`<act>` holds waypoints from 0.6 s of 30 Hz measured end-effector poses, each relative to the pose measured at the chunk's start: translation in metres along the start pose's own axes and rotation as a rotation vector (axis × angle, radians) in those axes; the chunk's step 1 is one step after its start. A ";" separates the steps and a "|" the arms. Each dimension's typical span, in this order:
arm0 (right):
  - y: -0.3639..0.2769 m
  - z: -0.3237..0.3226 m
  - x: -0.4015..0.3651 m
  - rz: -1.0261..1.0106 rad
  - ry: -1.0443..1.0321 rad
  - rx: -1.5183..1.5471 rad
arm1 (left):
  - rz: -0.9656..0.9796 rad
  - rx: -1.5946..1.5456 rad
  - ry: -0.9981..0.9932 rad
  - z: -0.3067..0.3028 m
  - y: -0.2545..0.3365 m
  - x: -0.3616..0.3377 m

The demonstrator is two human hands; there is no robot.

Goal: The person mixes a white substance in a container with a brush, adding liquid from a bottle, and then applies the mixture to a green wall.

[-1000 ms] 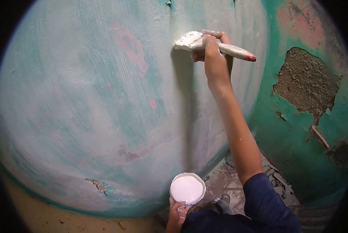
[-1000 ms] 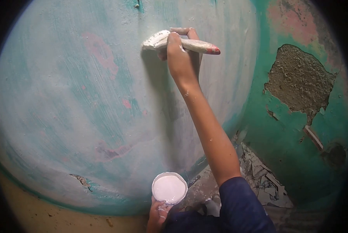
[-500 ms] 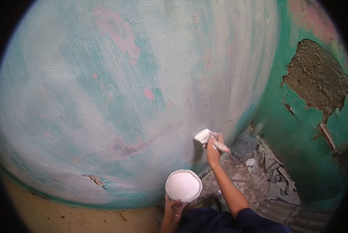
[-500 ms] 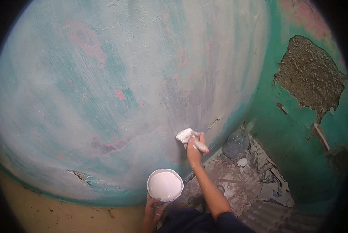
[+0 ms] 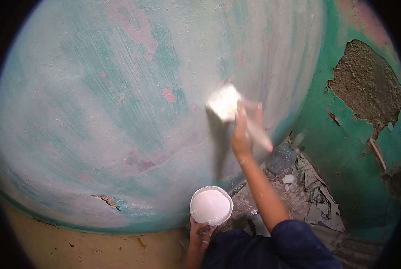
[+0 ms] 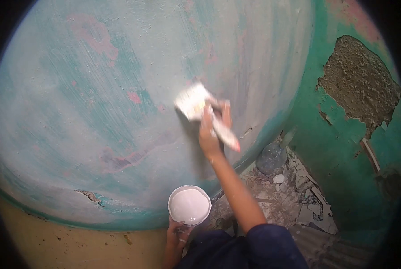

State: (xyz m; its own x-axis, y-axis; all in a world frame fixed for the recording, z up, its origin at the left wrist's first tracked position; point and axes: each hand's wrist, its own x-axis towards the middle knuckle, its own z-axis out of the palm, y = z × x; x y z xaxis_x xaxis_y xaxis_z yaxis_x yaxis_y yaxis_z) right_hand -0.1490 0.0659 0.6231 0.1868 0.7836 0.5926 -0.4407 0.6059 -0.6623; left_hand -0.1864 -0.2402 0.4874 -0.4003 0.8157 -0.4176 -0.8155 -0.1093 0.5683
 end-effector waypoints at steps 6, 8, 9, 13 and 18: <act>0.114 -0.099 -0.167 0.250 0.063 -0.451 | 0.006 0.095 0.093 -0.002 0.002 -0.003; 0.123 -0.111 -0.181 0.447 0.113 -0.208 | -0.011 0.106 0.113 -0.006 0.002 -0.002; 0.122 -0.112 -0.180 0.410 0.095 -0.263 | -0.013 0.116 0.113 -0.006 0.002 -0.002; 0.090 -0.105 -0.139 0.574 0.028 -0.165 | -0.025 0.131 0.084 -0.011 0.002 -0.001; 0.019 -0.067 -0.016 0.308 -0.088 -0.024 | -0.033 0.088 0.057 -0.007 -0.002 0.001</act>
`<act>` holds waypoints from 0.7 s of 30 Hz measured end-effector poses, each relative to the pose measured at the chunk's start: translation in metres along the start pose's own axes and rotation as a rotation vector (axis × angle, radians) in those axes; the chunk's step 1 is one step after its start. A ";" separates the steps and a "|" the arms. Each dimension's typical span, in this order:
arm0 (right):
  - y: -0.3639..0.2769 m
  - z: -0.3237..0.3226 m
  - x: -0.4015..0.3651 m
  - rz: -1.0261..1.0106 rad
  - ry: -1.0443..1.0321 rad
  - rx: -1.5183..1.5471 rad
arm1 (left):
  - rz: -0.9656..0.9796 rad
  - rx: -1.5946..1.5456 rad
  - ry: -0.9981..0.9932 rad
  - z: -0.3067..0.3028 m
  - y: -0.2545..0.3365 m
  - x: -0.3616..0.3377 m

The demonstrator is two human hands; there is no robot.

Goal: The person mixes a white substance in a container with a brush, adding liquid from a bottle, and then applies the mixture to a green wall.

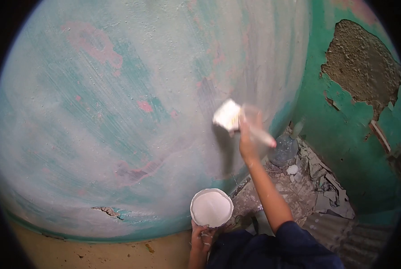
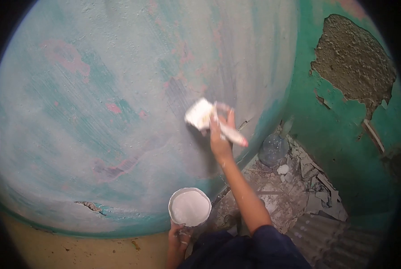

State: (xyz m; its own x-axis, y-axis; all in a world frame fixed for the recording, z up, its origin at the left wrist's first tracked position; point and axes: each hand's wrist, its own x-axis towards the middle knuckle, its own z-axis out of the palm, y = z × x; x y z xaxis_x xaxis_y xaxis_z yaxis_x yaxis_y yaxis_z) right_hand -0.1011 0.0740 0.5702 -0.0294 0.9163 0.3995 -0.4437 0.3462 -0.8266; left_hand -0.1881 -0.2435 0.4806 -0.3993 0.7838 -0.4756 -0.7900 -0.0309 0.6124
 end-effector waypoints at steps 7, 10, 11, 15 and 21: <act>0.029 -0.005 0.023 -0.090 0.163 0.047 | -0.034 0.036 -0.021 0.003 -0.003 0.002; 0.102 -0.036 -0.039 0.201 0.229 0.136 | -0.047 0.060 0.031 0.009 -0.002 -0.001; 0.132 -0.048 -0.058 0.219 0.278 0.143 | -0.057 0.077 0.066 0.010 -0.001 -0.002; 0.164 -0.070 -0.083 0.231 0.288 0.000 | -0.067 0.119 0.042 0.012 0.001 -0.002; 0.051 -0.028 -0.013 0.297 0.245 -0.278 | -0.062 0.064 -0.010 0.009 -0.001 0.003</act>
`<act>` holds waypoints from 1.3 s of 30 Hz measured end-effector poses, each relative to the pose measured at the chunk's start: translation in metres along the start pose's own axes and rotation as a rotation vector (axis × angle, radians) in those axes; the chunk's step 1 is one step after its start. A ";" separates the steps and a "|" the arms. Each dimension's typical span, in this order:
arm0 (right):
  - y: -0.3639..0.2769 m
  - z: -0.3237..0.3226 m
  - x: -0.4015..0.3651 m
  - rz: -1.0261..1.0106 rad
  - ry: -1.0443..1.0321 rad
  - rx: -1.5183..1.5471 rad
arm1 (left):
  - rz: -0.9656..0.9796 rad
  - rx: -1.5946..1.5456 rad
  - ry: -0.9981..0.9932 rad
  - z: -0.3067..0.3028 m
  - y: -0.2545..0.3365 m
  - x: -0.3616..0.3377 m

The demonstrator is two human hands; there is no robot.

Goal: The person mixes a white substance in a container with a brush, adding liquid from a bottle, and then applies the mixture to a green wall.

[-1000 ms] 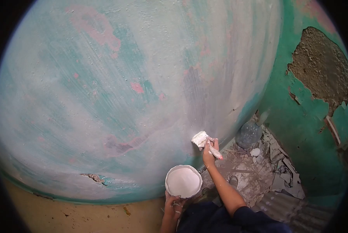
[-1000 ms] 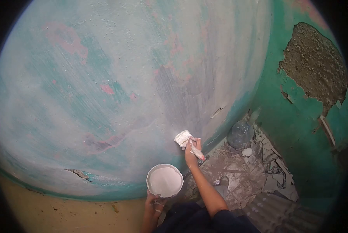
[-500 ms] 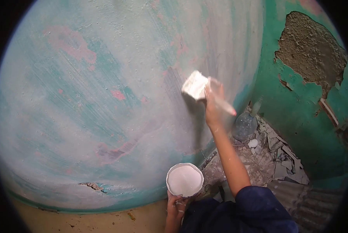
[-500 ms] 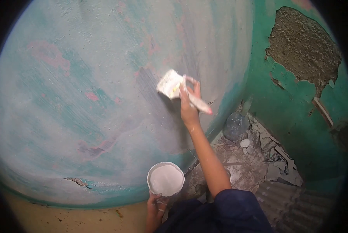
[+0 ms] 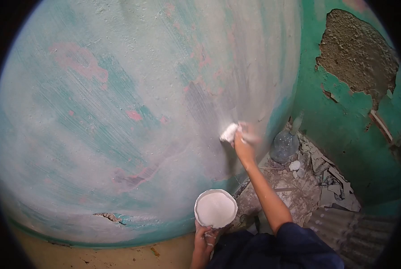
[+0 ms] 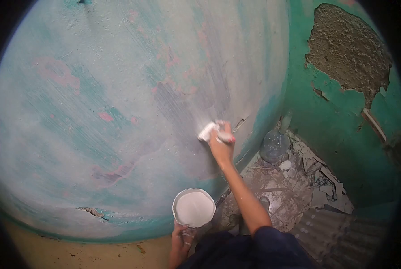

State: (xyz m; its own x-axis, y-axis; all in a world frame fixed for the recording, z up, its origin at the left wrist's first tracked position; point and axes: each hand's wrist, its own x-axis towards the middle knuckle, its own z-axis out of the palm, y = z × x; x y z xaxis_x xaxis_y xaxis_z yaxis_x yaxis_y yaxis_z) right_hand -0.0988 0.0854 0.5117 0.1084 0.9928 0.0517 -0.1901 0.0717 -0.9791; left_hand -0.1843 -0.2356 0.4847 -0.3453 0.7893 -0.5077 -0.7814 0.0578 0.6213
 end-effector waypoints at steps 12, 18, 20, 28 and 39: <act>-0.083 0.031 0.021 -0.444 -0.156 0.396 | 0.004 -0.050 -0.047 -0.002 -0.006 -0.001; 0.131 -0.013 -0.033 0.012 0.079 0.228 | -0.008 0.047 0.103 -0.001 -0.005 -0.008; 0.123 -0.022 -0.035 0.100 0.060 0.356 | -0.020 0.045 0.079 -0.009 -0.007 -0.004; -0.083 -0.005 0.037 -0.282 -0.132 0.309 | -0.027 0.029 0.049 -0.004 -0.009 -0.002; 0.062 -0.023 0.028 -0.082 0.079 0.261 | -0.016 0.027 0.033 0.004 -0.011 -0.004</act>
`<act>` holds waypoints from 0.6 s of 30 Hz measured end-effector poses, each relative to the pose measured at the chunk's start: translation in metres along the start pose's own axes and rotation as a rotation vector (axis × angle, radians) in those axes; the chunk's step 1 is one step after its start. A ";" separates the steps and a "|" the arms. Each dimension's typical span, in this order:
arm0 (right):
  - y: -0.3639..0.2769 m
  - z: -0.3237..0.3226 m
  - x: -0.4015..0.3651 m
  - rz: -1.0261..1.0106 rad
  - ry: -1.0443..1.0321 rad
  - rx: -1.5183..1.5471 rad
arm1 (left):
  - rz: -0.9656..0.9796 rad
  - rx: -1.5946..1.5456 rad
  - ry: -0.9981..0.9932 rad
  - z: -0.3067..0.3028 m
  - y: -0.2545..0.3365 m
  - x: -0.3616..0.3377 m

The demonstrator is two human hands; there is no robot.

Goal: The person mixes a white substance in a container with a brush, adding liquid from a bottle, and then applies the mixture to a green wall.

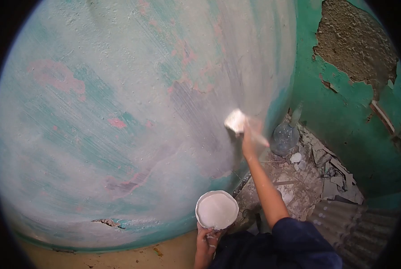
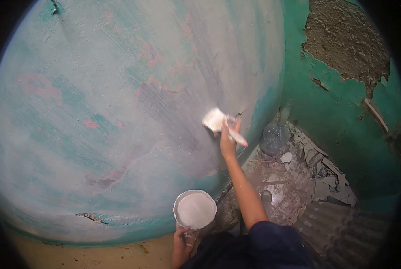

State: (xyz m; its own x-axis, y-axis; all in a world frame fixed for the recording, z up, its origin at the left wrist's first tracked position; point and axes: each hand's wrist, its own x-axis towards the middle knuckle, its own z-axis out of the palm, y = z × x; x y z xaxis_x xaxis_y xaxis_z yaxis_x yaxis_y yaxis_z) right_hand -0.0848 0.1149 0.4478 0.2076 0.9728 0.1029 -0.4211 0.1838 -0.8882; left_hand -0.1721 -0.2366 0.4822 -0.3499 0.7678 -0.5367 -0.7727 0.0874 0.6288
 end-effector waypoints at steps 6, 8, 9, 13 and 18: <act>0.088 -0.051 -0.009 0.163 0.049 -0.197 | -0.039 0.067 0.050 -0.004 0.002 0.003; 0.039 -0.032 0.002 0.149 0.046 -0.337 | -0.026 0.071 0.026 -0.001 0.001 0.002; -0.010 -0.012 0.004 0.110 0.042 -0.393 | -0.027 0.066 0.022 -0.001 0.001 0.002; -0.119 0.053 0.038 -0.189 -0.062 -0.350 | 0.006 0.009 -0.018 -0.002 -0.001 0.004; -0.217 0.108 0.046 -0.434 -0.247 0.074 | -0.007 -0.034 0.018 0.004 -0.001 -0.001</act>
State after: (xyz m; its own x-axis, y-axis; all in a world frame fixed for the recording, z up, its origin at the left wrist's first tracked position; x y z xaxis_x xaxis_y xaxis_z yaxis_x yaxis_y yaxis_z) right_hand -0.0793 0.1348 0.6940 0.1655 0.8073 0.5665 -0.4054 0.5794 -0.7071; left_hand -0.1686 -0.2347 0.4840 -0.3538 0.7559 -0.5509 -0.7922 0.0710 0.6061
